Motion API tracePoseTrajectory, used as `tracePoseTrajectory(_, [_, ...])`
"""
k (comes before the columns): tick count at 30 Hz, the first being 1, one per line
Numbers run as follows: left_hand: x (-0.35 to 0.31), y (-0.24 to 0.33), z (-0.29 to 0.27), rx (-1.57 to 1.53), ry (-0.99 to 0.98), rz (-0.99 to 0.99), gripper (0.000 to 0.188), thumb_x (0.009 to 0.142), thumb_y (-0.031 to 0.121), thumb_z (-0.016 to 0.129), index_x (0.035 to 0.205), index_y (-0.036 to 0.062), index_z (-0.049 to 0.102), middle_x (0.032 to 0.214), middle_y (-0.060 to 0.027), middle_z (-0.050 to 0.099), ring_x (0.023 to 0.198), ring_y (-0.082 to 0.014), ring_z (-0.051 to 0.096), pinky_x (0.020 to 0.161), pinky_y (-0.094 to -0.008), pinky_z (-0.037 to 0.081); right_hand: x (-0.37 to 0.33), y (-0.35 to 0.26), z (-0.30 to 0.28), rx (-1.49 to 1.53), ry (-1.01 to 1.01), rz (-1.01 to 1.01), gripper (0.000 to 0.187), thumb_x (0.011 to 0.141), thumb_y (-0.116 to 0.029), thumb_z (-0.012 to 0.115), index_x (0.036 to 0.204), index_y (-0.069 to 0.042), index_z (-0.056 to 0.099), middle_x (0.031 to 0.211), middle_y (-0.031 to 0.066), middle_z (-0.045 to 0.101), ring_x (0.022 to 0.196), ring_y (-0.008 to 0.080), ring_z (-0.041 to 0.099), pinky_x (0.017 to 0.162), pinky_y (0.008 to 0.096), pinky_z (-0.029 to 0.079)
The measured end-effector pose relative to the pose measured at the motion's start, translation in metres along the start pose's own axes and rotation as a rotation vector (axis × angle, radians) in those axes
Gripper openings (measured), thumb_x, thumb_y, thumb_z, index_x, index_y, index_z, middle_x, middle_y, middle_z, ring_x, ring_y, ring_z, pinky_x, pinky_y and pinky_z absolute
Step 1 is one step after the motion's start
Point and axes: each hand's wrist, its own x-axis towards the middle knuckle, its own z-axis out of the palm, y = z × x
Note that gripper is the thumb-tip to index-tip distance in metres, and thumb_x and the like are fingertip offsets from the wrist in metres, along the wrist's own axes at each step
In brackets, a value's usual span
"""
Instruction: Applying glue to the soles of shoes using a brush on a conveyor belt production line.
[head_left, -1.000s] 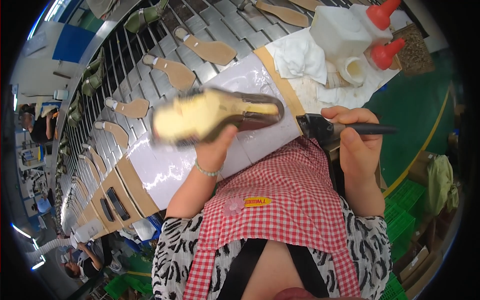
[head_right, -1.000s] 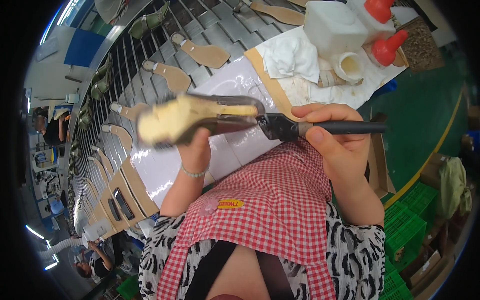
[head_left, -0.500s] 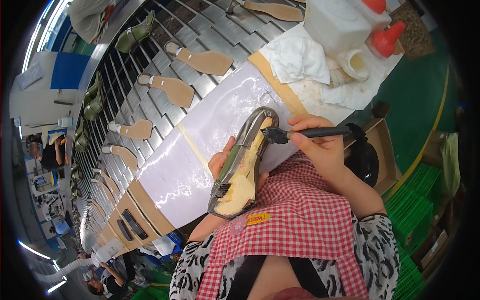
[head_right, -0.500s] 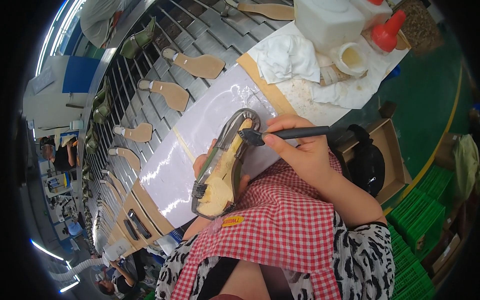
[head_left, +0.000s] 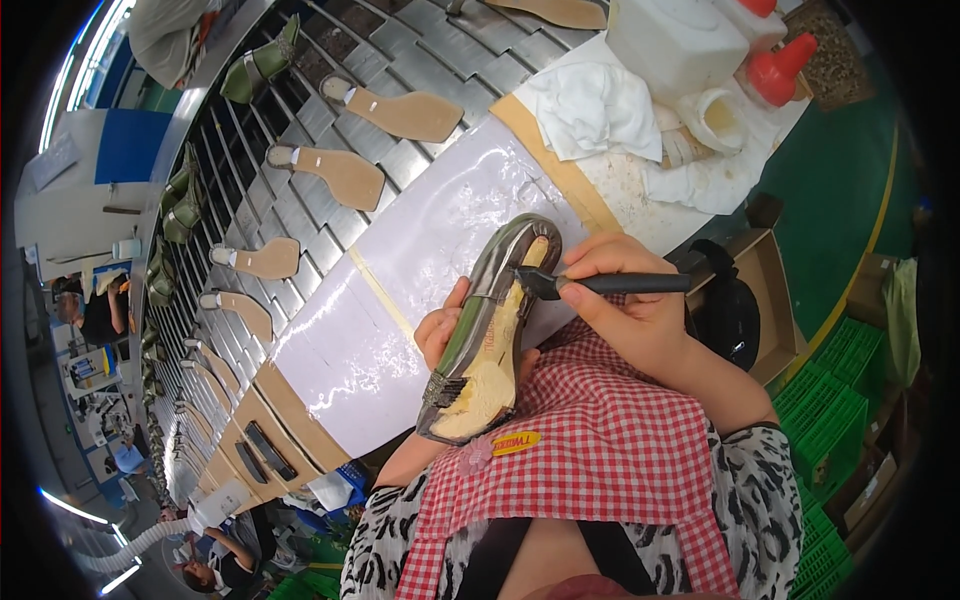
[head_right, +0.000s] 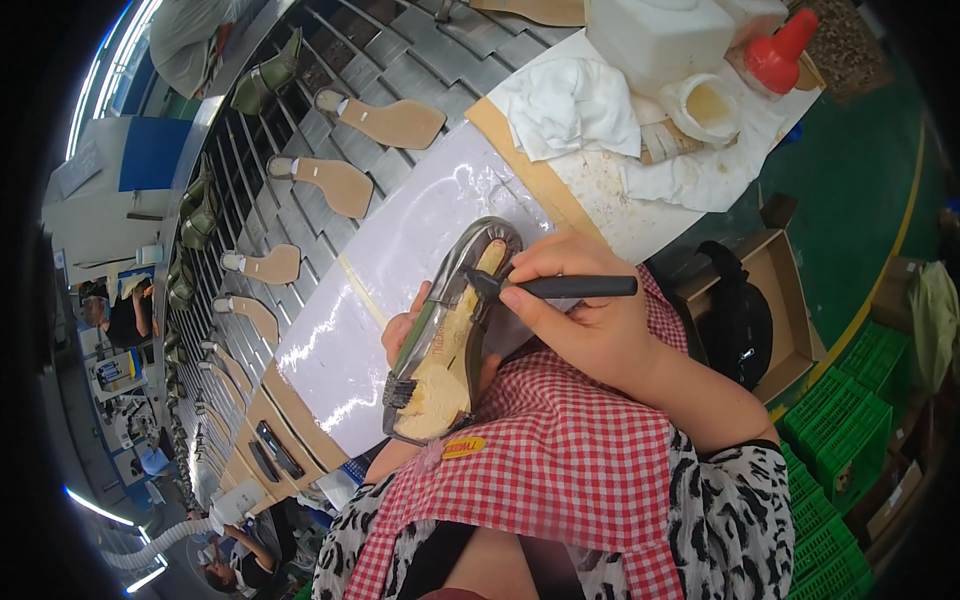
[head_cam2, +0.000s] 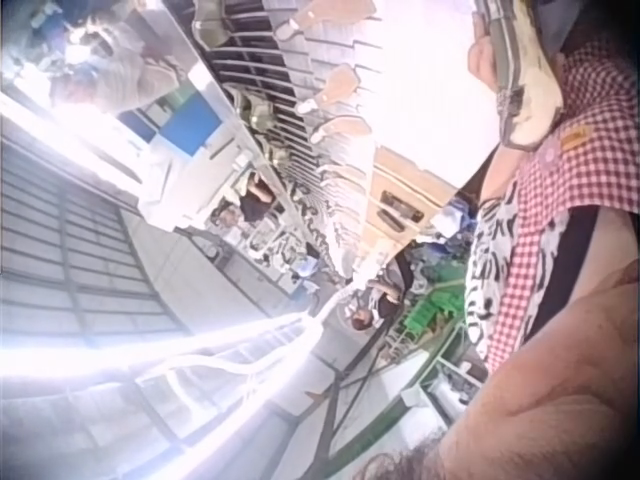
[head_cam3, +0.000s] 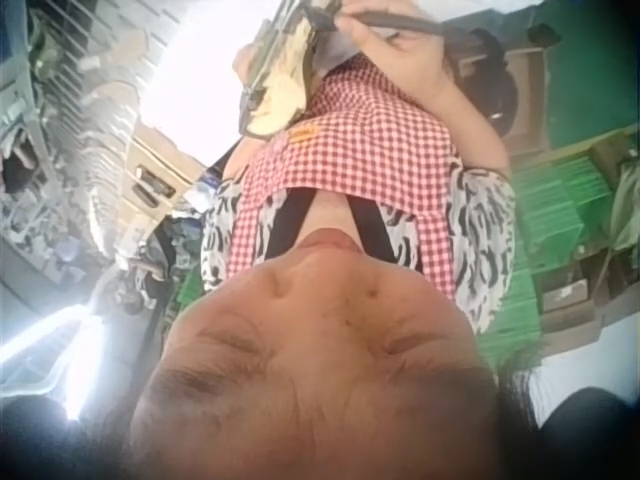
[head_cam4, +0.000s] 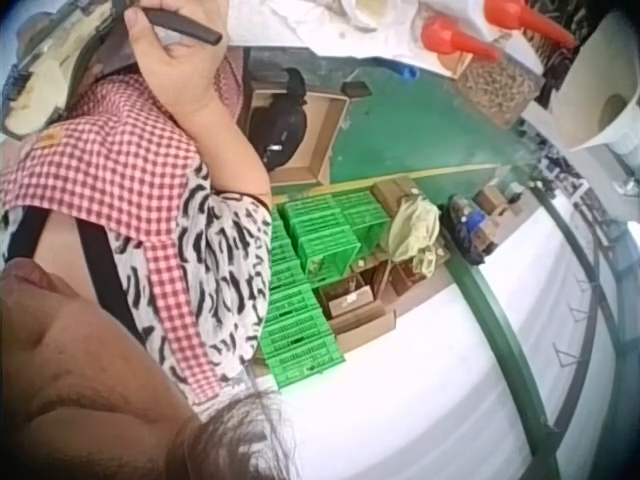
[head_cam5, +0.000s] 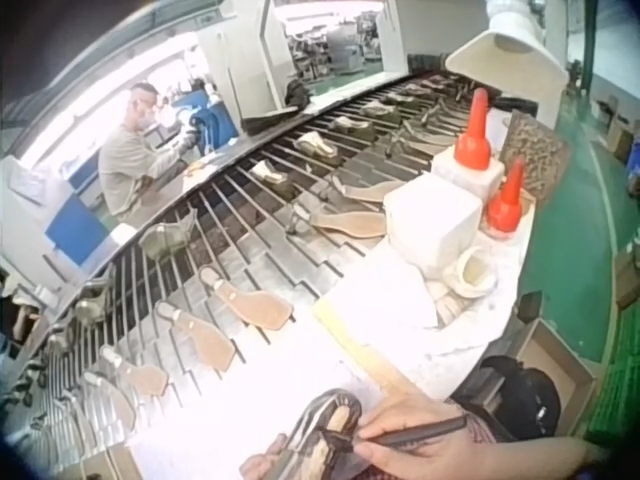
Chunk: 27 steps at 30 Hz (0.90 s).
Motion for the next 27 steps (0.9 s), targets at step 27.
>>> tracePoseTrajectory(27, [0.030,0.001,-0.029,-0.043,0.116,0.071,0.061,0.084,0.040,0.064,0.129,0.0042,0.043,0.120,-0.0102,0.054,0.118,-0.0264,0.048,0.097,-0.0391,0.040,0.003,-0.024,-0.011,0.486,-0.013,0.181,0.016,0.080,0.002,0.064,0.095,0.000,0.059,0.103,0.0145,0.060,0.095,0.0187,0.057,0.087,0.0291,0.044])
